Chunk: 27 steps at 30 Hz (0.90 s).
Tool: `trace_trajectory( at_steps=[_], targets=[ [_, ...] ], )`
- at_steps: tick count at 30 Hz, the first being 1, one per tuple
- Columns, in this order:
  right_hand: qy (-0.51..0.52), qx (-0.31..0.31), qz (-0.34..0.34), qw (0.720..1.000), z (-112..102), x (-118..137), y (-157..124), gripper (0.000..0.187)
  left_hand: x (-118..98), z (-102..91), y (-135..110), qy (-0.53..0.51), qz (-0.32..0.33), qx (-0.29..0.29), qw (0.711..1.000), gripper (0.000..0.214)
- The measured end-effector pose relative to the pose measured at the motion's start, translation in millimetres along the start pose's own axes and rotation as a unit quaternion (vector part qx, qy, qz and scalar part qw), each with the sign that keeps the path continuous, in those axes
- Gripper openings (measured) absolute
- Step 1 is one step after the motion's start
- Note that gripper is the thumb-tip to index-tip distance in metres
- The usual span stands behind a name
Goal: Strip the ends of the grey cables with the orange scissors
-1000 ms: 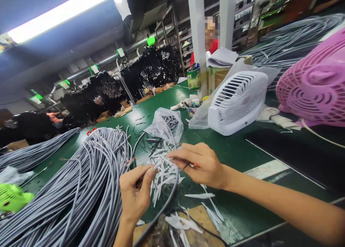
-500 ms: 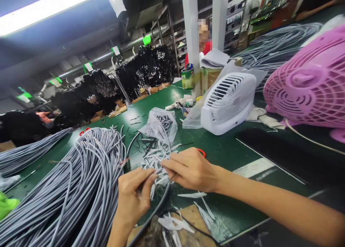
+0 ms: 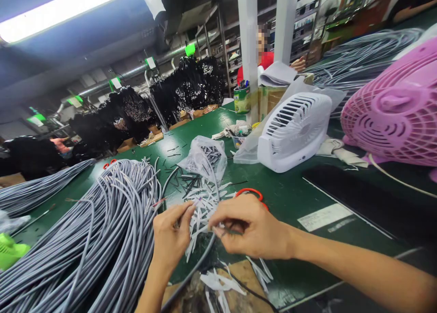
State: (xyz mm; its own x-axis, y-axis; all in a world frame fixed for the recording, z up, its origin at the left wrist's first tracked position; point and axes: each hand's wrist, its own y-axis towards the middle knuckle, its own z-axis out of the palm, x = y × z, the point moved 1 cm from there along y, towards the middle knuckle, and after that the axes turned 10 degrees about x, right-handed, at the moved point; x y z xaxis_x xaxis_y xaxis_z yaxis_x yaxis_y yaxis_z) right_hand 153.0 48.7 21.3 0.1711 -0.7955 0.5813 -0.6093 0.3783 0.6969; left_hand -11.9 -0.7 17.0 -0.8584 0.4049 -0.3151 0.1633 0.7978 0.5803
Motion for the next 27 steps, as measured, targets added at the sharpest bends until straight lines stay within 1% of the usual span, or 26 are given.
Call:
trace_trajectory(
  at_steps=[2,3,5,7,10,13,15,17,19,21,23,25,27],
  targets=[
    [0.002,-0.050,0.067,0.996,-4.0,-5.3,1.1,0.014,-0.9,-0.2,-0.6,-0.033,-0.013,0.012,0.999,0.018],
    [0.008,-0.058,0.103,0.993,-5.7,-8.8,2.0,0.013,-2.1,-0.3,-1.0,-0.047,-0.018,0.013,0.999,0.019],
    [0.032,-0.033,0.148,0.988,-7.2,-15.3,4.2,0.019,-5.3,-0.3,-1.8,-0.070,-0.023,0.015,0.997,0.020],
    [0.055,0.005,0.157,0.986,-6.4,-18.8,5.9,0.022,-8.2,0.1,-2.5,-0.080,-0.023,0.022,0.996,0.018],
    [0.063,0.012,0.155,0.986,-3.2,-18.9,6.6,0.019,-10.3,0.6,-3.3,-0.072,-0.010,0.017,0.997,0.016],
    [0.031,0.004,0.132,0.991,0.0,-16.0,5.7,0.024,-9.7,0.5,-4.3,-0.040,0.008,-0.002,0.999,0.015],
    [-0.020,-0.013,0.087,0.996,1.8,-14.3,4.1,0.026,-8.7,0.9,-5.0,-0.015,0.018,-0.003,1.000,0.014],
    [-0.083,-0.029,0.027,0.996,3.6,-13.8,1.5,0.024,-7.7,1.9,-5.8,0.011,0.033,0.007,0.999,0.015],
    [-0.137,-0.027,-0.022,0.990,5.6,-14.6,-1.2,0.023,-6.9,3.3,-6.5,0.045,0.049,0.026,0.997,0.017],
    [-0.163,-0.011,-0.037,0.986,6.9,-16.5,-2.4,0.023,-6.2,4.6,-6.8,0.081,0.063,0.055,0.993,0.020],
    [-0.143,-0.006,-0.003,0.990,6.9,-19.4,-1.2,0.022,-5.4,5.5,-6.7,0.099,0.075,0.094,0.988,0.022],
    [-0.074,-0.013,0.076,0.994,6.4,-24.0,1.9,0.021,-4.7,5.6,-6.3,0.082,0.087,0.127,0.985,0.023],
    [0.022,-0.009,0.169,0.985,6.6,-30.0,5.5,0.020,-4.8,5.2,-5.7,0.037,0.098,0.137,0.985,0.021]
  ],
)
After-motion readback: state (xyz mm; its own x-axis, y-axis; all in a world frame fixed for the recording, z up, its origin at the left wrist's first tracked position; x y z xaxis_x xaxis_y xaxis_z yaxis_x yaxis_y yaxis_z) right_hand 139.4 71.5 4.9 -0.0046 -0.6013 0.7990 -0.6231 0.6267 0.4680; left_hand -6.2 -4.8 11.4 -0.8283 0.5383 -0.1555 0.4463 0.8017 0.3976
